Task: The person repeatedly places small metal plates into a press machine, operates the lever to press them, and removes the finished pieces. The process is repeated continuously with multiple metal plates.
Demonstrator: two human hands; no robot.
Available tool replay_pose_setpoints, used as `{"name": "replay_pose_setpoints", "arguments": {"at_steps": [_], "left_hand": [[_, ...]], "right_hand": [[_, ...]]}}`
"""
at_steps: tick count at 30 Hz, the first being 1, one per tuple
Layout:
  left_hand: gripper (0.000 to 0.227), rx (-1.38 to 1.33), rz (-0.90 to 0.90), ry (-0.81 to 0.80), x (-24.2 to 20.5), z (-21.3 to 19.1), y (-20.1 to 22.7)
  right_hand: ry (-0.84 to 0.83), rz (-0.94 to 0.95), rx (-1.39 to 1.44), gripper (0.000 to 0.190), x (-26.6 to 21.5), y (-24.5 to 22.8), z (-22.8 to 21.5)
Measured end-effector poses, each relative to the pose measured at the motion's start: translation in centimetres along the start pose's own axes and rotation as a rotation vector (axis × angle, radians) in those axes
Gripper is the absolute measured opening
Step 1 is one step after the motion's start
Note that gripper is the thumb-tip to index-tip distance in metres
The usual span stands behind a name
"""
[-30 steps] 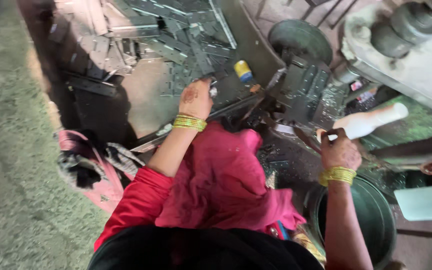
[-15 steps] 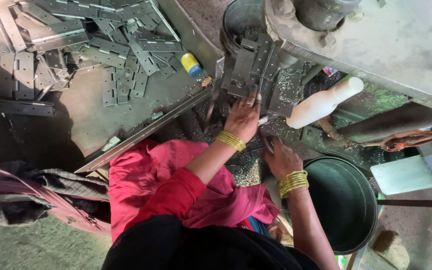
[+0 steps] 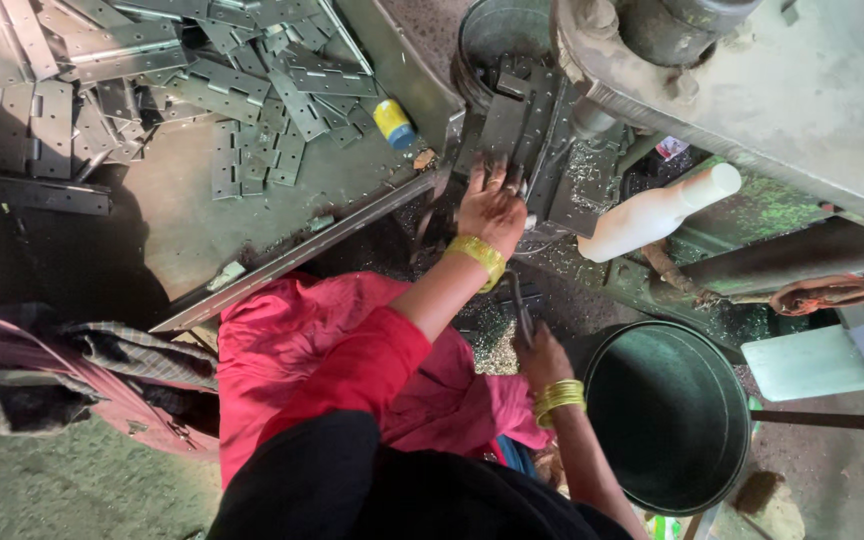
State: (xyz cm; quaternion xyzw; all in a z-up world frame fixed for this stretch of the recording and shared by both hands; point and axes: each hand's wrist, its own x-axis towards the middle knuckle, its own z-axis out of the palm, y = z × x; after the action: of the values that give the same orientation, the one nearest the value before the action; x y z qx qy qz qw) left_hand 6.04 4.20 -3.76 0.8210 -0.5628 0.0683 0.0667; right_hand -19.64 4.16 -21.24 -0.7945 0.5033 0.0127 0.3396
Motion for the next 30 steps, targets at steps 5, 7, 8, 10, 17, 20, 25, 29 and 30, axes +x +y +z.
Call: {"name": "replay_pose_setpoints", "arguments": {"at_steps": [5,7,8,10,17,20,25,29,30], "left_hand": [[0.05,0.053,-0.017,-0.091,0.8,0.3,1.5],[0.054,-0.017,-0.022,-0.051,0.4,0.6,1.7],[0.054,-0.048,-0.019,-0.083,0.4,0.8,1.3],[0.044,0.125,-0.001,-0.187,0.6,1.2,0.9],[0.055,0.004,-0.09,-0.099,3.8,1.5,1.5],[0.054,0.031,-0.032,-0.24,3.8,0.8,1.0],[0.055,0.076,-0.019,-0.323,5.3,-0.1,0.1],[0.056,0.159,-0.068,-0.256,7.5,-0.6,0.3],[0.058,0.188,-0.081,-0.214,7.7,-0.7,0.4]], "right_hand": [[0.127,-0.121,0.068,0.042,-1.8,-0.7,1.0],[0.124,-0.107,0.131,0.043,-2.0,-0.9,2.0],[0.105,-0.088,0.16,0.044,-1.6,-1.2,2.0],[0.061,-0.047,0.141,0.042,-1.0,-1.2,1.6],[0.108,-0.114,0.1,0.038,-1.4,-1.9,0.1],[0.112,-0.074,0.129,0.039,-1.8,-2.7,1.4],[-0.032,0.021,0.021,0.038,-0.7,-1.1,0.0],[0.105,-0.041,0.063,0.038,0.2,-0.2,1.3],[0.119,-0.035,0.158,0.039,0.1,-0.1,2.3]]}}
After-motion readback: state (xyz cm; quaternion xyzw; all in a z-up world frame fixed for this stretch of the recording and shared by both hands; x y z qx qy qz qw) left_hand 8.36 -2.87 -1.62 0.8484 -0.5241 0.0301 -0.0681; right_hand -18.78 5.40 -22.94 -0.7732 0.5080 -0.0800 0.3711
